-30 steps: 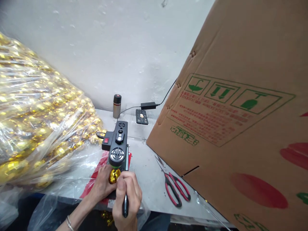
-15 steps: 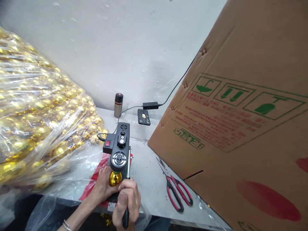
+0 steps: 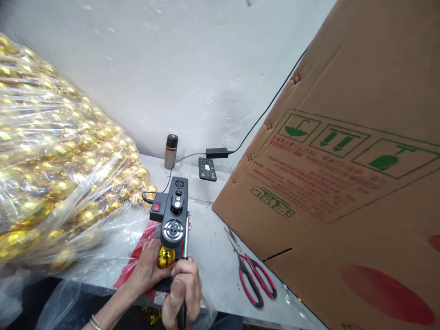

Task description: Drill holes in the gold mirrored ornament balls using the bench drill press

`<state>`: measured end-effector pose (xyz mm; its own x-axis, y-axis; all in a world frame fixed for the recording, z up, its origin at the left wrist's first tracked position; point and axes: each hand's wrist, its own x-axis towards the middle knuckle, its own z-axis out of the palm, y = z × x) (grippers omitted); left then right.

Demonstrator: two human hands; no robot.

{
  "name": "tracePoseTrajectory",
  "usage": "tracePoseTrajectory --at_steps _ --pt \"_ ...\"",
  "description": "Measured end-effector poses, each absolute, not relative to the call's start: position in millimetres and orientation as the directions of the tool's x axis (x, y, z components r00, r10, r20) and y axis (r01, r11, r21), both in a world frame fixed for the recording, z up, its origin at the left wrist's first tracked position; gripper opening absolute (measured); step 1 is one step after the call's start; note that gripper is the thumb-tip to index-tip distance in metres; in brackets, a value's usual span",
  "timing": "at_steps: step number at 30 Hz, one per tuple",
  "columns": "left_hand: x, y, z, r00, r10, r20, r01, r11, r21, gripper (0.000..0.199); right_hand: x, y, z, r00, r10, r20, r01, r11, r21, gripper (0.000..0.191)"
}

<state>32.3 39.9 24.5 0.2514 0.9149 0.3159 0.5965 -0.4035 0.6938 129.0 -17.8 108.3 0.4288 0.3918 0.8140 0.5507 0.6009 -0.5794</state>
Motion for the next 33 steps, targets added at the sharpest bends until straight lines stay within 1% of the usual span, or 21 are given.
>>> tracePoseTrajectory --at_steps 3,7,14,21,24,27,33 --pt "33.0 39.9 22.9 0.247 0.91 0.332 0.602 -0.413 0.684 0.035 129.6 -19.1 107.7 0.43 0.428 0.795 0.54 0.584 -0.606 0.035" --pt "32.6 40.0 23.6 0.252 0.91 0.33 0.61 -0.414 0.675 0.035 132.2 -19.5 105.0 0.417 0.392 0.82 0.565 0.595 -0.572 0.036" --pt "32.1 39.9 23.7 0.256 0.916 0.308 0.618 -0.4 0.677 0.034 132.2 -18.1 104.5 0.405 0.388 0.828 0.592 0.579 -0.561 0.036" --pt "33.8 39.3 18.1 0.25 0.916 0.315 0.601 -0.402 0.691 0.042 130.7 -16.5 104.2 0.413 0.369 0.832 0.586 0.592 -0.554 0.035" --pt "34.4 39.3 18.6 0.239 0.924 0.3 0.606 -0.383 0.697 0.039 130.6 -16.7 104.4 0.415 0.38 0.827 0.593 0.576 -0.562 0.035" --pt "34.0 39.3 21.2 0.231 0.929 0.288 0.616 -0.369 0.696 0.037 130.2 -15.5 104.6 0.416 0.36 0.835 0.6 0.582 -0.549 0.036" --pt "30.8 40.0 27.4 0.256 0.927 0.273 0.624 -0.374 0.686 0.034 130.4 -14.5 104.6 0.424 0.351 0.835 0.607 0.574 -0.55 0.037"
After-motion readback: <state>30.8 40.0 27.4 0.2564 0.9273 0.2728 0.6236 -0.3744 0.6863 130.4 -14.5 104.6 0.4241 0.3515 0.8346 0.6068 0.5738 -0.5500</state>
